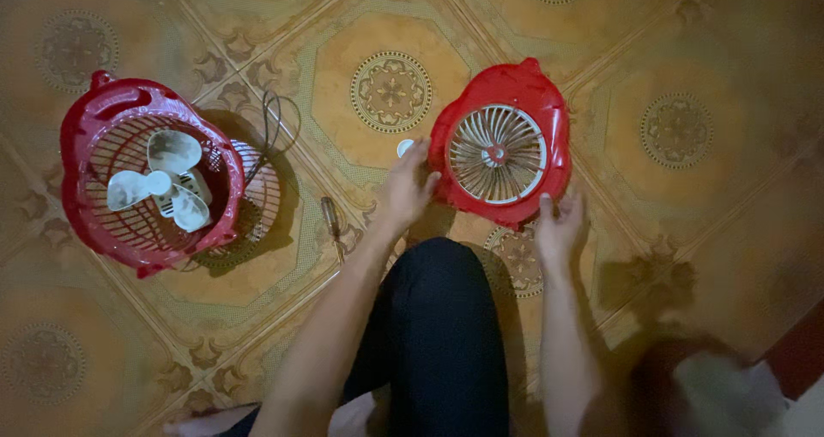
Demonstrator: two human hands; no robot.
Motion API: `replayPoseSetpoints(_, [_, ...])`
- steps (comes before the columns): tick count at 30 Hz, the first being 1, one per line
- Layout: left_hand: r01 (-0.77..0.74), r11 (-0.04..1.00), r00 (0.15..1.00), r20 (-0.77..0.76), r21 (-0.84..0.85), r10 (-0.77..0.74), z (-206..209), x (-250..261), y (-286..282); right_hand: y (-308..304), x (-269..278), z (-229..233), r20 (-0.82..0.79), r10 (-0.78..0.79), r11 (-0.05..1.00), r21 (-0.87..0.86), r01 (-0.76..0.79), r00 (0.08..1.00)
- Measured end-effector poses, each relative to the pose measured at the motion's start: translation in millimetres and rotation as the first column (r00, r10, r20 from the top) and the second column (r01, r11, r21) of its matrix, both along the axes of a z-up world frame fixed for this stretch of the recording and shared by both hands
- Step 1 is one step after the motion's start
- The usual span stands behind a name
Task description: The person disassembles a red electric fan by removing the front grille and fan blades, then reassembles it by placing the blades back and securing the grille. The person uses a screwdriver to tighten screws on the fan housing.
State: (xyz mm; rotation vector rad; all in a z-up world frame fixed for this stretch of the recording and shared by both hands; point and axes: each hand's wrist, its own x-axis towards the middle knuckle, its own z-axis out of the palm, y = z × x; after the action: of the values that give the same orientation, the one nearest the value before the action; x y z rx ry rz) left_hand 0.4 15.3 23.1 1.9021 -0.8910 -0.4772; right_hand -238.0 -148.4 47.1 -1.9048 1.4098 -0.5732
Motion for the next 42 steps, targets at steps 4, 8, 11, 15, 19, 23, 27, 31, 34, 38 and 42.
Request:
replayPoseSetpoints(4, [-0.166,0.986,0.984,0.066,-0.016,0.167,37.0,1.3,57.0,25.8,26.2,40.3,-0.240,0.086,0.941,-0.299,-0.158,0.967])
replayPoseSetpoints(8, [-0.403,0.913,0.872,0.277,-0.058,0.403,64.4,12.6,140.9,73.3,108.4,82.4,-0.006,0.369,0.918,-0.150,-0.366,0.929])
replayPoseSetpoints(11, [-0.534,0.843,0.749,0.428,-0.064,0.506,76.3,29.2,207.2,125.2,162.8,108.3,0.015,0.701,0.694,-0.245,-0.677,0.713])
replayPoseSetpoints(15, [-0.667,0.745,0.605,0.562,-0.029,0.564,80.6,53.0,277.4,201.5,230.7,122.2,0.019,0.896,0.443,0.009,-0.896,0.443])
replayPoseSetpoints(19, [-0.675,0.736,0.632,0.560,0.058,0.535,69.4,69.4,328.9,271.6,276.1,108.7,-0.099,0.955,0.284,0.033,-0.958,0.280])
replayPoseSetpoints(23, [-0.668,0.740,0.628,0.596,0.083,0.500,62.5,68.4,358.1,320.9,288.6,86.2,-0.092,0.940,0.340,0.153,-0.928,0.329])
replayPoseSetpoints(27, [-0.777,0.628,0.507,0.624,0.032,0.595,56.1,63.0,369.6,342.2,278.6,58.5,-0.034,0.889,0.457,0.153,-0.876,0.457])
replayPoseSetpoints(31, [-0.773,0.631,0.584,0.318,-0.065,0.747,49.4,67.7,373.2,347.4,277.1,32.4,0.070,0.868,0.488,0.073,-0.870,0.492])
replayPoseSetpoints(34, [-0.784,0.620,0.599,0.238,-0.018,0.764,49.3,67.0,377.0,348.2,278.9,24.6,0.065,0.856,0.492,0.197,-0.848,0.512])
replayPoseSetpoints(38, [-0.782,0.622,0.610,0.248,0.035,0.753,66.9,46.5,375.7,343.7,267.1,37.5,-0.075,0.839,0.541,0.217,-0.812,0.539])
replayPoseSetpoints(42, [-0.803,0.581,0.545,0.558,0.132,0.626,88.9,23.0,374.0,336.5,249.3,58.2,-0.130,0.882,0.471,0.203,-0.859,0.453])
